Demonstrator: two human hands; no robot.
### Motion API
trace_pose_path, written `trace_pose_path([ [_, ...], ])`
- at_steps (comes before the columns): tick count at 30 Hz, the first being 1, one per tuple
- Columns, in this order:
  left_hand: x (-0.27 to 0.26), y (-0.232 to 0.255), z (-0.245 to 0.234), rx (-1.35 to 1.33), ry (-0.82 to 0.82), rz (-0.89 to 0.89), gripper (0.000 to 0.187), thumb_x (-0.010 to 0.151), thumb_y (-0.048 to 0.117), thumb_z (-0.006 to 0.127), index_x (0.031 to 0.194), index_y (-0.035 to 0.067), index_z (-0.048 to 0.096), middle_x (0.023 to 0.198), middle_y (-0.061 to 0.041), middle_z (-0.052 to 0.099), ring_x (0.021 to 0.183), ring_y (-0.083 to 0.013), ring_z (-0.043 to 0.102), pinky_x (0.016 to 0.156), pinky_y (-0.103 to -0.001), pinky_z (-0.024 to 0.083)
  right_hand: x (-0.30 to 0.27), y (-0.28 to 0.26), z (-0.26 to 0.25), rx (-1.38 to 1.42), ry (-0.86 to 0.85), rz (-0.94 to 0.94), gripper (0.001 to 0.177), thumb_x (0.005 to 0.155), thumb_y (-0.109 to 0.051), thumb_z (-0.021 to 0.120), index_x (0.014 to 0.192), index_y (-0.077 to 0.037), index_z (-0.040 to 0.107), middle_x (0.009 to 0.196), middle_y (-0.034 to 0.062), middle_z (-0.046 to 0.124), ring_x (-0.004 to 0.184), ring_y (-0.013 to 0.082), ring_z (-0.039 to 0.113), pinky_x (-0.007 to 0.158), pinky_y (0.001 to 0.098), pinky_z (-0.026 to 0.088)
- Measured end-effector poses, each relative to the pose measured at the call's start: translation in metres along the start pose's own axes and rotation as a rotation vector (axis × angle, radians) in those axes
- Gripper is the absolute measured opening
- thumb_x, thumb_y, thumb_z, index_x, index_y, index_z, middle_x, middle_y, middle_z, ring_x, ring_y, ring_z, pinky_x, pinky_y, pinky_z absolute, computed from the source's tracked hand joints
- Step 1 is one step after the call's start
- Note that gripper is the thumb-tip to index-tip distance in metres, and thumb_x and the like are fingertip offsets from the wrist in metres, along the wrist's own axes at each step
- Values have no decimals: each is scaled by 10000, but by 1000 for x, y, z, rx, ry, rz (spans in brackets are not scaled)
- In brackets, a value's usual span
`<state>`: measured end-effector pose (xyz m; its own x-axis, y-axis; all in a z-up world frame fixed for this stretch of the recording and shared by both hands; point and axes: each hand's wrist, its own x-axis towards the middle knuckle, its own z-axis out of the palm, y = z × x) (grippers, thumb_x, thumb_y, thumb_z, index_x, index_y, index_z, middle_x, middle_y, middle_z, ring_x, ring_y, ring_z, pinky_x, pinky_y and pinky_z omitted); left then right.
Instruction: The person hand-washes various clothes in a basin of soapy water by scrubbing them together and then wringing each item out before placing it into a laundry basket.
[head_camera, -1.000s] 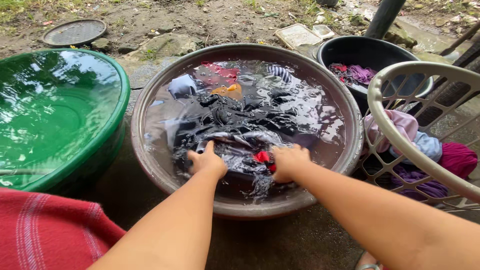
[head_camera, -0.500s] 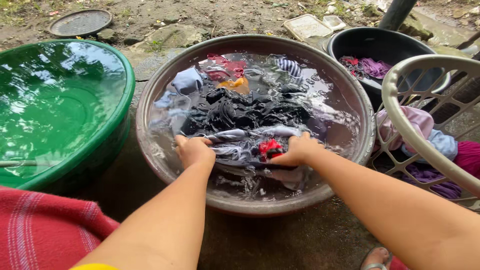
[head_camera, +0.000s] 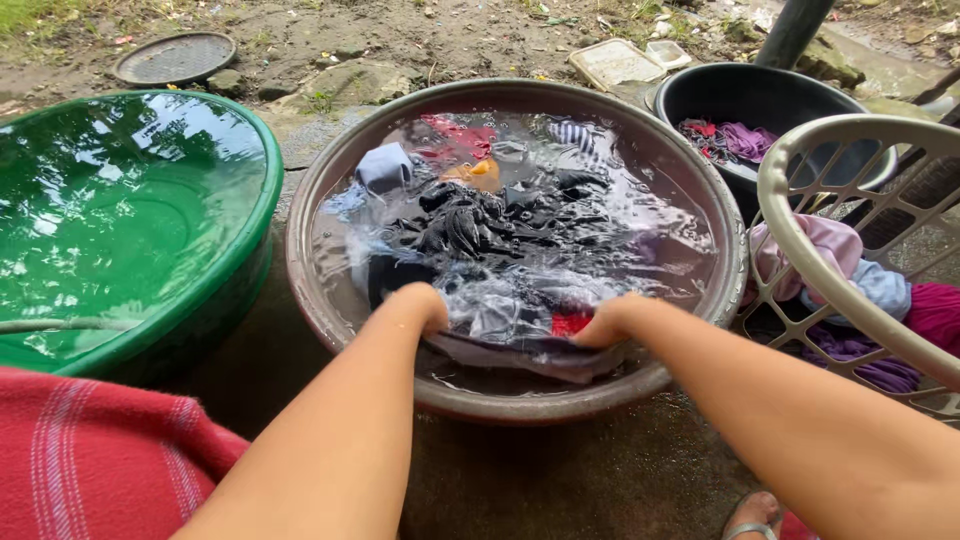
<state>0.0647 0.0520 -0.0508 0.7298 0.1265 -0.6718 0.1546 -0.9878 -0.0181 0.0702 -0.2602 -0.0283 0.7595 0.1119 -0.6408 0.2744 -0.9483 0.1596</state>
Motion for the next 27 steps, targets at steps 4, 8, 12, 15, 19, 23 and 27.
trace_pose_path([
  [4, -63, 5, -55, -56, 113, -37, 217, 919, 200, 602, 1045, 152, 772, 1017, -45, 741, 941, -207, 687, 1114, -451, 328, -77, 40, -69, 353, -25, 150, 712, 738, -607, 785, 1264, -127, 803, 1217, 131, 782, 1124, 273, 700, 961, 415, 565],
  [8, -121, 4, -146, -120, 173, -47, 226, 900, 173, 598, 924, 150, 821, 816, -20, 797, 738, -155, 745, 1003, -409, 428, -135, 67, -132, 262, 122, -15, 536, 755, -333, 760, 1288, -273, 759, 1203, 74, 798, 1101, 218, 701, 997, 366, 510],
  [12, -170, 5, -192, -117, 396, -21, 270, 881, 207, 593, 945, 121, 841, 898, -104, 810, 835, -213, 797, 920, -330, 486, -176, 77, -166, 261, 544, 127, 492, 904, -152, 640, 1380, -235, 731, 1170, 188, 782, 1068, 308, 709, 933, 428, 541],
  [15, -191, 21, -190, -212, 703, 244, 387, 760, 89, 627, 1106, 184, 772, 1020, -151, 743, 948, -302, 735, 856, -369, 580, -188, 60, -176, 1168, 686, -171, 620, 909, -90, 655, 1495, -142, 460, 1238, 131, 767, 1026, 256, 692, 770, 368, 520],
  [19, -191, 66, -149, -586, 687, 641, 464, 679, 56, 624, 1074, 207, 816, 973, -118, 791, 914, -236, 789, 852, -334, 596, -159, 4, -138, 1403, 277, -682, 866, 798, -84, 736, 1565, -242, 366, 1210, 180, 650, 1048, 250, 678, 816, 353, 583],
  [23, -167, 70, -105, -279, 512, 599, 379, 702, 391, 778, 1002, 165, 823, 1002, -133, 786, 922, -258, 761, 887, -341, 585, -106, -50, -69, 703, 375, -380, 888, 741, -414, 861, 1469, -166, 419, 1282, 130, 663, 1171, 288, 655, 1014, 397, 521],
  [27, -125, 44, -69, -380, 368, 478, 482, 693, 473, 758, 1091, 205, 810, 1100, -93, 779, 1031, -256, 744, 995, -355, 550, -74, -55, 12, 430, 364, -185, 488, 918, -403, 639, 1346, -167, 636, 1183, 200, 714, 1084, 355, 668, 998, 440, 519],
])
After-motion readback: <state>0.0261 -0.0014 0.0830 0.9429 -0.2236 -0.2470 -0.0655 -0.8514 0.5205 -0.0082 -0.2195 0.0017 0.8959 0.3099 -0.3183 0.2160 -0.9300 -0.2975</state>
